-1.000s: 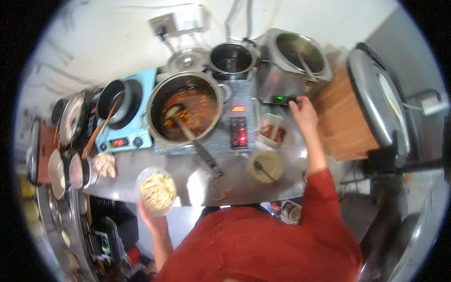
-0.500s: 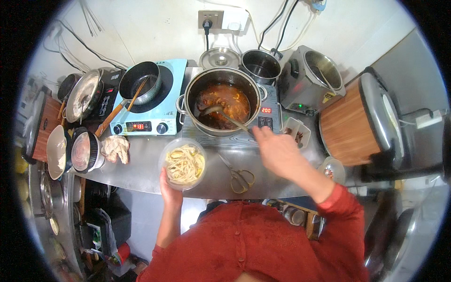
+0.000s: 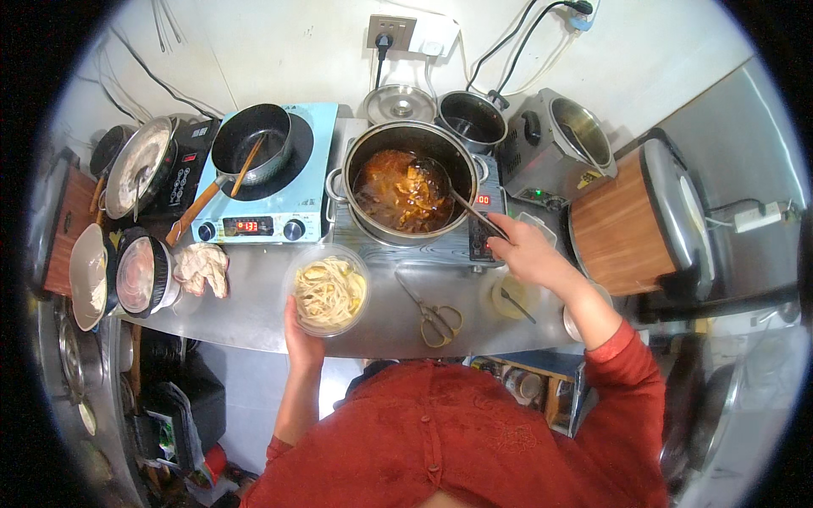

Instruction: The person assembles a noodle soup bowl by adding bean sprouts, chopped greens, and fried tofu from containers into a plastic bowl. They then ladle hot broth and chili oil over the ingredients, add a spice packet, and seal the bowl with a lid.

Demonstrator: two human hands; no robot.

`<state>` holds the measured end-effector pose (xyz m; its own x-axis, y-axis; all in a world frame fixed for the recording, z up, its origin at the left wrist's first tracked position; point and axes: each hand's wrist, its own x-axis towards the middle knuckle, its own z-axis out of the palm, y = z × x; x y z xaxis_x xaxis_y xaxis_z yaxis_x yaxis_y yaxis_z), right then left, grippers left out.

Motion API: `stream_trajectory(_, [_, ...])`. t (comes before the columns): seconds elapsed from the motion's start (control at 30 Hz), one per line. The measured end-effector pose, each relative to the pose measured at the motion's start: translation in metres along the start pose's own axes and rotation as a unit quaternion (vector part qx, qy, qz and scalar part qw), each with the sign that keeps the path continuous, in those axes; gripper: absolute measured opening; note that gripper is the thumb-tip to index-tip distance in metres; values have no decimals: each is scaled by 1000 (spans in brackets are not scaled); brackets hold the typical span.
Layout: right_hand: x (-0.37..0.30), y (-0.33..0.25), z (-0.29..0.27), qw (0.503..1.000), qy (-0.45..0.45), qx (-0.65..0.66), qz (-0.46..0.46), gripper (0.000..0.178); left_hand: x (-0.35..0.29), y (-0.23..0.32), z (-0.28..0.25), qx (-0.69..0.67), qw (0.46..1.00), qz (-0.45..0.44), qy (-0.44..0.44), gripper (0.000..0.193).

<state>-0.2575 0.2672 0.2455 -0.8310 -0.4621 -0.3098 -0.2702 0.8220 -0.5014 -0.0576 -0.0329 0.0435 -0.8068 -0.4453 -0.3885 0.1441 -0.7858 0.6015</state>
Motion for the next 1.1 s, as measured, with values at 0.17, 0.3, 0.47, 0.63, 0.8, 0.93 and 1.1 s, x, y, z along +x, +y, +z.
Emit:
stream_trajectory(0.17, [-8,-29,-6,961,-130,230,86,48,4,8,-9,6,1000,11,-4,56])
stream_trajectory(0.3, [-2,-37,2,909,-180,363,101,48,3,19,-4,4,1000,1,4,57])
stream_trajectory(0.47, [7,-13,11,789,-191,568,135,17,-6,23,15,14,1000,22,-4,58])
stream_trajectory(0.63, [13,9,18,721,-212,649,119,14,-6,21,30,38,998,37,-32,60])
stream_trajectory(0.8, [1,22,8,729,-176,651,118,16,1,13,43,70,993,91,-25,61])
stream_trajectory(0.93, [-14,18,-6,753,-162,631,93,28,4,6,49,83,991,100,30,62])
stream_trajectory(1.1, [-43,-4,-28,783,-155,597,79,38,5,-3,57,107,984,126,61,61])
